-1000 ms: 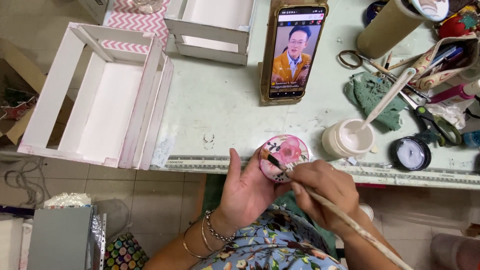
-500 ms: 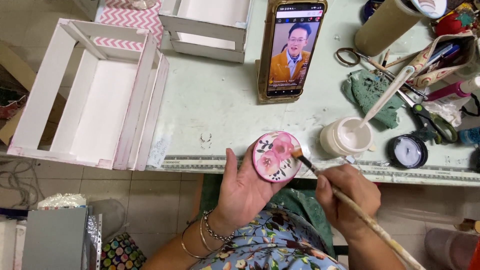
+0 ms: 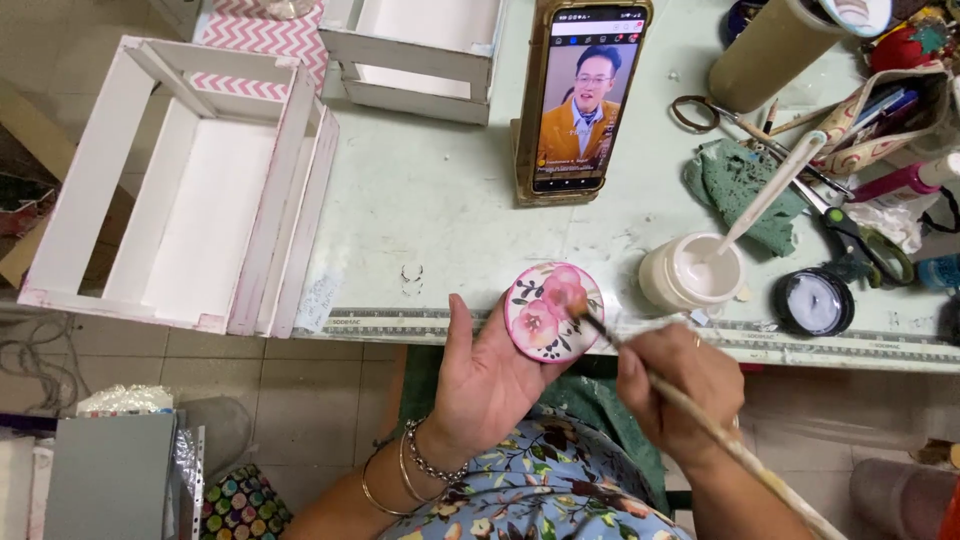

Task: Painting a small circular decorative disc with white paint using a brush

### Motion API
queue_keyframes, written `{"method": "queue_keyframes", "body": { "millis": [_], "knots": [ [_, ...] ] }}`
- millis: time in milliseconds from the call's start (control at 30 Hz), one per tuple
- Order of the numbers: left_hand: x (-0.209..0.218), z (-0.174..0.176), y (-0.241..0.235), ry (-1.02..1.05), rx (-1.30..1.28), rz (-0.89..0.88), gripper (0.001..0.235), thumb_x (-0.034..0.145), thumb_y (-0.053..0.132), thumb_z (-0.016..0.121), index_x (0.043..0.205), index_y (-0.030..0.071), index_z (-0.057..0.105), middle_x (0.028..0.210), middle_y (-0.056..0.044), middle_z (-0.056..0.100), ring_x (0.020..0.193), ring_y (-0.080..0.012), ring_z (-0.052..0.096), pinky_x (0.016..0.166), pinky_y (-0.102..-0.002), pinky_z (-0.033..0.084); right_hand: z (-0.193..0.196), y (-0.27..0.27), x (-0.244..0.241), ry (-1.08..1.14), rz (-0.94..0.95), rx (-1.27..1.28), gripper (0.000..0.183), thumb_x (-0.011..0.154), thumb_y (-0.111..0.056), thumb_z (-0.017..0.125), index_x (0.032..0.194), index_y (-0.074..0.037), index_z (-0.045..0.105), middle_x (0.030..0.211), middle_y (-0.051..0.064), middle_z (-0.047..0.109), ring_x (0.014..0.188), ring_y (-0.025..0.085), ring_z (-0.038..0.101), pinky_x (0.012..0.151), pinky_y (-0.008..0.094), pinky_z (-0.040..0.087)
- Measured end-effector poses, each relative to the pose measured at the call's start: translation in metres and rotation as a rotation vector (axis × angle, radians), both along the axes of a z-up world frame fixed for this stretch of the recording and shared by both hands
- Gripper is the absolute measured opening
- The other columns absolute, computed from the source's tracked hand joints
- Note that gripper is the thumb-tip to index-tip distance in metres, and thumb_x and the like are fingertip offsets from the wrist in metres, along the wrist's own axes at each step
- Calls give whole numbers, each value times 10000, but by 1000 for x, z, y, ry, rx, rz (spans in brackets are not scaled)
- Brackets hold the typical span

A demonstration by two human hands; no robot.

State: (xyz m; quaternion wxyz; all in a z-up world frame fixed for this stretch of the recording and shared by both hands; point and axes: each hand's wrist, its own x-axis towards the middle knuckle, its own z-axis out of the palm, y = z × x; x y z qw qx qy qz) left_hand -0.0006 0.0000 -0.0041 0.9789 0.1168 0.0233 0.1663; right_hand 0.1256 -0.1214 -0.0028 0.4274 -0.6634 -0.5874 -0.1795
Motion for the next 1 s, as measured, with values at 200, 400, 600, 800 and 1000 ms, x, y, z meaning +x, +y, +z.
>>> {"method": "queue_keyframes", "body": {
  "millis": [200,400,600,800,1000],
  "knots": [
    [1,-3,-1,23,23,-3,805,846,632,194,1395,47,252,1420,-177,310,1302,-276,314,1067,-411,284,13,-7,-6,204,79,34,148,854,-98,475,718,-53,513,513,23,522,378,79,441,341,199,351],
    [1,4,-1,-20,8,12,805,858,620,193,1396,23,233,1419,-185,293,1316,-271,286,1107,-431,237,20,3,-4,154,18,-86,79,866,-46,483,805,-5,513,591,90,486,446,160,414,415,266,328],
    [-1,-14,-1,-14,-84,-31,831,853,650,198,1424,47,236,1373,-186,330,1024,-226,447,875,-316,420,15,-7,-14,331,158,16,151,850,-115,456,746,-16,504,550,61,554,391,88,466,344,197,364],
    [-3,-4,-3,-77,-53,-49,793,869,668,185,1345,49,326,886,-34,532,993,-168,509,1022,-335,364,36,15,-21,330,181,-138,103,859,-57,485,887,36,521,751,153,605,641,225,585,607,270,479],
    [-5,-5,2,-16,38,-61,894,825,696,129,1434,51,238,1383,-150,373,1241,-254,385,1005,-335,331,41,8,-32,256,143,-191,149,864,-141,461,817,-41,562,697,56,589,518,151,517,513,240,419]
  ]
}}
